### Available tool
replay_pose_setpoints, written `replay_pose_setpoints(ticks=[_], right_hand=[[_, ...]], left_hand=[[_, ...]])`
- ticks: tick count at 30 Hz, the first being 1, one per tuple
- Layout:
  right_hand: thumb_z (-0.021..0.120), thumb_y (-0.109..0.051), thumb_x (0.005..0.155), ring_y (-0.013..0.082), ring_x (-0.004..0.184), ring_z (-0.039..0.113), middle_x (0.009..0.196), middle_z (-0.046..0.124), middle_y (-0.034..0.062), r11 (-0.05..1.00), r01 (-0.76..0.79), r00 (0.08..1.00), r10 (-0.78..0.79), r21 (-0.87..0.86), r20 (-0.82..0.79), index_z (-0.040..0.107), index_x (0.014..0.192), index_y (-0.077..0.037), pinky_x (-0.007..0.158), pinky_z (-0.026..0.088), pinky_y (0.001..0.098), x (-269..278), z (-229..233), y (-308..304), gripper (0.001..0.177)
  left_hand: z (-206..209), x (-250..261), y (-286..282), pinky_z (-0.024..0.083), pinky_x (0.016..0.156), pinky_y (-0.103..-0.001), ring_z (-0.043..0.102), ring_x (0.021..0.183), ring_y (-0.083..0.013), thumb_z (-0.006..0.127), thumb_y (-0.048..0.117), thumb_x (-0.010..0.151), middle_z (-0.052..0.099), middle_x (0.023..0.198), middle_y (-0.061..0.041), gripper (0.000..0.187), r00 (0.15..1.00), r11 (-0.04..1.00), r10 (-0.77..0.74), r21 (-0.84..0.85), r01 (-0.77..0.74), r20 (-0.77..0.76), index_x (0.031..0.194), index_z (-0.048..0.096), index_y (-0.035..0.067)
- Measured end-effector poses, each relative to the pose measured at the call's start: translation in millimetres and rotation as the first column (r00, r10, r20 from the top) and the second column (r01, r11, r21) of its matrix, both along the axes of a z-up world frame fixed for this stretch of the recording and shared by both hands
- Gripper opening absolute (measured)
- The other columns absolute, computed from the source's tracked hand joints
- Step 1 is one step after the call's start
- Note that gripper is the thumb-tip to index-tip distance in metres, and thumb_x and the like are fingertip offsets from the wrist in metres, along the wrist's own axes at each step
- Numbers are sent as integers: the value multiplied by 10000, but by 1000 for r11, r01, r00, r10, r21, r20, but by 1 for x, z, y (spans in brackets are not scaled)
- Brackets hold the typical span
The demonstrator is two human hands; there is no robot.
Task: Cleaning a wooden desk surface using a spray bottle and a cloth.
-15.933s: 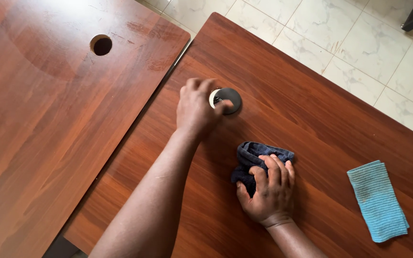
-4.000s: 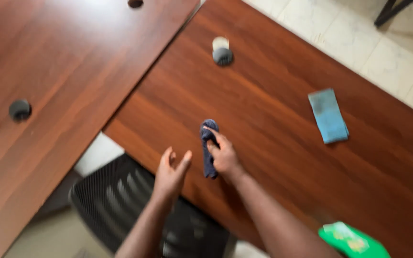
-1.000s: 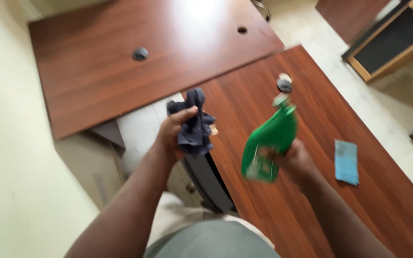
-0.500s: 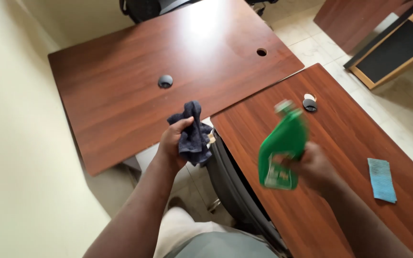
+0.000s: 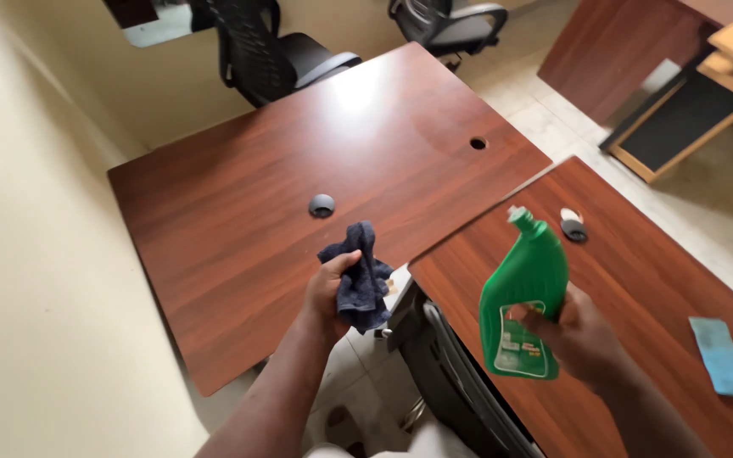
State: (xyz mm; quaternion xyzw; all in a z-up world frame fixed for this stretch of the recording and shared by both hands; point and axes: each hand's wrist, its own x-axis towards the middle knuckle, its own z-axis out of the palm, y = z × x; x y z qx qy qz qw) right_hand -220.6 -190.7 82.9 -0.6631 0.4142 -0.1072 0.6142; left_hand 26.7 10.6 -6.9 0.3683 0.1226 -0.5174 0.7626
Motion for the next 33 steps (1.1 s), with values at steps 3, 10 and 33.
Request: replay_pose_setpoints(ticks=[3, 10, 33], right_hand=[[843, -74, 749, 245, 770, 747, 853, 796, 149, 933, -359, 932, 357, -34, -70, 730, 1032, 17, 670, 626, 406, 10, 10, -4, 318], [775, -140, 753, 397, 769, 753, 878, 775, 260, 941, -329, 943, 332, 74, -21, 661, 1117, 66, 693, 642, 529, 55, -2, -31, 433], [717, -416, 852, 362, 904, 744, 884, 734, 86, 434, -818, 543, 364, -378, -757, 561, 1121, -241, 800, 559, 479, 161, 26, -51, 357]], left_hand=[[-34, 17, -9, 589, 700, -480, 687, 732, -372, 536, 317, 954, 710, 911, -262, 490, 1000, 988, 16, -156, -18, -16, 1029, 647, -154], [-1, 26, -11, 595, 818, -535, 696, 843, -429, 537, 336, 947, 699, 984, -296, 503, 991, 986, 78, -142, -93, -107, 1074, 622, -143], [3, 75, -62, 631, 692, -526, 752, 747, -411, 725, 46, 863, 735, 885, -276, 174, 924, 955, 294, 47, -291, -243, 970, 630, -51]])
